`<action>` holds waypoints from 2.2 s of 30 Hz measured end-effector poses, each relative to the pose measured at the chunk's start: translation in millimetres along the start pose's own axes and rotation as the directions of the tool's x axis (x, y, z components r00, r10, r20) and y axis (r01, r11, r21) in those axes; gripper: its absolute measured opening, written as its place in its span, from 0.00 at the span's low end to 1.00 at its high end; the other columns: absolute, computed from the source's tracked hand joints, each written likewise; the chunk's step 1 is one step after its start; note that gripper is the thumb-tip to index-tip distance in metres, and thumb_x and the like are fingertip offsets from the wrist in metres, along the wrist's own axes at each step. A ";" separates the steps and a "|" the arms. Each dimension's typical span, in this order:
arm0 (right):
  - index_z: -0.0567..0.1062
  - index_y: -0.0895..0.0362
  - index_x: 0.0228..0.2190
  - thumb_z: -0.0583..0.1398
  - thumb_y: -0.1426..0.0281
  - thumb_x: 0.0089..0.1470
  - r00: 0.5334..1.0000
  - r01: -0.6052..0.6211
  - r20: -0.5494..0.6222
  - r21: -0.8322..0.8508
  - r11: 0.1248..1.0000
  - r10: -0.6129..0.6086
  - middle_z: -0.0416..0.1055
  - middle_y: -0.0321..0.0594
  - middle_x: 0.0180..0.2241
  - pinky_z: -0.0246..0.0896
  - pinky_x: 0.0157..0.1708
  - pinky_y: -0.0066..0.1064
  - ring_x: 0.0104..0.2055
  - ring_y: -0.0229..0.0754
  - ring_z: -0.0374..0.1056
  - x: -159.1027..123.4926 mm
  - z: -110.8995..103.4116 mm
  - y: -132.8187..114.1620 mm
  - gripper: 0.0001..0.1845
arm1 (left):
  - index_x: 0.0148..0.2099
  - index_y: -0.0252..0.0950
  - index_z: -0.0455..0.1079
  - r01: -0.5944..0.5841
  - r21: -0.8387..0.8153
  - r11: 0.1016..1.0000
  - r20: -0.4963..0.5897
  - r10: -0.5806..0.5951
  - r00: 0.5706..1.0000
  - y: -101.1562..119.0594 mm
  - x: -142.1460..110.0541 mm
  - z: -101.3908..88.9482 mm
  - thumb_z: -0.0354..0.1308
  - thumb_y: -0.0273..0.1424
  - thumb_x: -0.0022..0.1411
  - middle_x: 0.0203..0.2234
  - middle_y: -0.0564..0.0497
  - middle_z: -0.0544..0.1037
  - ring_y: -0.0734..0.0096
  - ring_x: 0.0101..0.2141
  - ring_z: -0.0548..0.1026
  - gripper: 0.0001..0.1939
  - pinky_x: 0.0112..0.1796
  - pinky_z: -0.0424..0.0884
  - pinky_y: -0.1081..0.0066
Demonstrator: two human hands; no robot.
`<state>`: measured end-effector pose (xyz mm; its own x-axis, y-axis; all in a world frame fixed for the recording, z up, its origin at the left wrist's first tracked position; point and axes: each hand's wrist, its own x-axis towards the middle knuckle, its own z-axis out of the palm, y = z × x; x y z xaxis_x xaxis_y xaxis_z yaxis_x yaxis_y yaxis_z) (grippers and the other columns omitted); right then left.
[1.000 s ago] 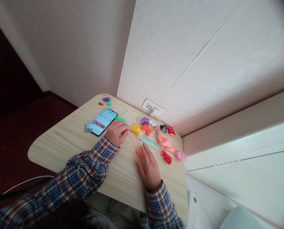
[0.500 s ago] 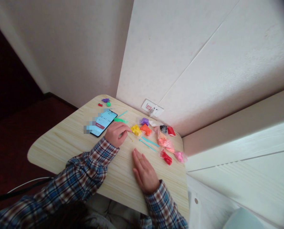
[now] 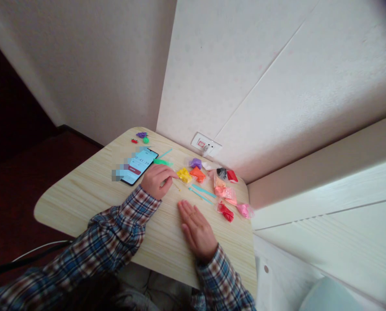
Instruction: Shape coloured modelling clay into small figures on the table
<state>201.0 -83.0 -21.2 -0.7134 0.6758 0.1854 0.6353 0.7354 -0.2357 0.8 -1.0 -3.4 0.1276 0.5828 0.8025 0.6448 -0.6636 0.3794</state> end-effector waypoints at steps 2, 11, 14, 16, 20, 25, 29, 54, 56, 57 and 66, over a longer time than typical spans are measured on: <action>0.48 0.61 0.59 0.46 0.72 0.59 1.000 -0.007 -0.017 0.003 1.000 0.007 0.52 0.46 0.59 0.51 0.57 0.43 0.62 0.43 0.45 0.7 -1.3 0.2 0.27 | 0.28 0.35 0.71 0.006 0.003 1.000 -0.002 -0.006 1.000 0.9 0.3 -0.2 0.49 0.19 0.54 0.25 0.50 0.78 0.68 0.29 0.73 0.11 0.33 0.69 0.67; 0.47 0.60 0.59 0.46 0.71 0.59 0.997 0.026 0.072 0.032 0.999 -0.028 0.49 0.44 0.60 0.48 0.59 0.43 0.63 0.42 0.42 4.1 -3.7 -0.2 0.28 | 0.28 0.35 0.72 0.005 -0.004 1.000 0.005 -0.005 1.000 1.7 0.1 0.3 0.49 0.19 0.53 0.25 0.50 0.78 0.68 0.29 0.73 0.11 0.33 0.69 0.66; 0.46 0.62 0.59 0.45 0.71 0.59 0.996 0.022 0.086 0.032 0.999 -0.024 0.48 0.45 0.60 0.47 0.59 0.43 0.63 0.43 0.40 6.1 -4.3 -0.8 0.28 | 0.28 0.35 0.72 0.005 -0.015 1.000 0.001 -0.005 1.000 1.9 0.2 -0.1 0.49 0.19 0.53 0.25 0.49 0.77 0.67 0.29 0.73 0.11 0.33 0.69 0.66; 0.47 0.61 0.59 0.46 0.70 0.59 0.991 0.077 0.106 0.053 0.996 -0.082 0.48 0.43 0.60 0.47 0.59 0.42 0.63 0.42 0.40 7.9 -4.9 -0.8 0.28 | 0.28 0.34 0.72 0.009 -0.028 1.000 0.007 -0.009 1.000 2.1 0.6 -0.6 0.49 0.19 0.53 0.25 0.49 0.77 0.67 0.29 0.73 0.11 0.33 0.69 0.65; 0.45 0.60 0.60 0.45 0.72 0.59 0.997 -0.002 0.072 0.058 0.998 -0.002 0.46 0.44 0.61 0.47 0.59 0.41 0.63 0.41 0.42 10.0 -7.0 1.0 0.28 | 0.30 0.36 0.72 0.000 -0.109 0.994 0.120 0.013 0.993 2.7 0.9 -0.5 0.48 0.20 0.54 0.26 0.49 0.77 0.68 0.31 0.72 0.12 0.35 0.68 0.65; 0.51 0.61 0.58 0.45 0.73 0.58 0.991 -0.078 -0.098 0.116 0.990 0.090 0.50 0.46 0.60 0.48 0.58 0.43 0.62 0.42 0.46 -0.7 -5.4 10.8 0.26 | 0.42 0.39 0.71 -0.076 -0.223 0.972 0.383 0.159 0.910 0.7 -9.3 3.5 0.58 0.29 0.51 0.40 0.47 0.74 0.58 0.45 0.66 0.13 0.45 0.62 0.58; 0.57 0.59 0.56 0.45 0.73 0.58 0.913 -0.199 -0.318 0.206 0.958 0.258 0.56 0.46 0.57 0.54 0.55 0.44 0.59 0.44 0.53 -15.7 -0.5 23.5 0.24 | 0.43 0.39 0.71 -0.054 -0.156 0.986 0.515 0.128 0.848 -3.9 -21.0 6.0 0.61 0.36 0.50 0.46 0.44 0.70 0.54 0.48 0.61 0.17 0.47 0.58 0.55; 0.70 0.53 0.45 0.54 0.70 0.54 0.728 -0.042 -0.512 0.631 0.775 0.457 0.67 0.41 0.48 0.58 0.49 0.44 0.50 0.47 0.62 34.1 -53.5 -9.8 0.16 | 0.36 0.34 0.69 0.694 -0.716 -0.077 0.687 -0.255 0.680 47.6 10.6 -0.6 0.57 0.29 0.56 0.25 0.53 0.73 0.76 0.29 0.71 0.05 0.33 0.66 0.74; 0.70 0.54 0.45 0.53 0.70 0.55 0.718 -0.035 -0.555 0.573 0.819 0.420 0.67 0.41 0.47 0.58 0.48 0.44 0.49 0.47 0.63 34.6 -53.4 -10.0 0.16 | 0.35 0.34 0.69 0.710 -0.680 -0.182 0.731 -0.241 0.638 49.9 12.0 -0.3 0.58 0.31 0.56 0.24 0.53 0.74 0.75 0.28 0.71 0.05 0.32 0.66 0.74; 0.71 0.54 0.45 0.53 0.71 0.55 0.713 -0.033 -0.572 0.551 0.834 0.406 0.67 0.41 0.47 0.58 0.48 0.44 0.49 0.47 0.62 34.7 -52.8 -9.6 0.16 | 0.34 0.33 0.69 0.716 -0.661 -0.224 0.750 -0.230 0.620 50.7 12.7 -0.3 0.59 0.31 0.55 0.24 0.53 0.75 0.74 0.28 0.72 0.06 0.32 0.66 0.73; 0.70 0.55 0.43 0.51 0.71 0.55 0.701 -0.040 -0.604 0.496 0.867 0.378 0.63 0.42 0.48 0.58 0.48 0.46 0.49 0.47 0.61 38.9 -46.5 -5.5 0.15 | 0.32 0.32 0.68 0.757 -0.514 -0.403 0.850 -0.122 0.512 51.4 12.5 1.5 0.60 0.31 0.54 0.22 0.52 0.75 0.73 0.26 0.73 0.07 0.31 0.66 0.72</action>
<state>183.5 -58.4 31.6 -0.0816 0.7825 0.6173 0.4328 0.5858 -0.6852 36.7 -27.2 25.4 0.6271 0.7785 -0.0267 -0.5511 0.4676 0.6911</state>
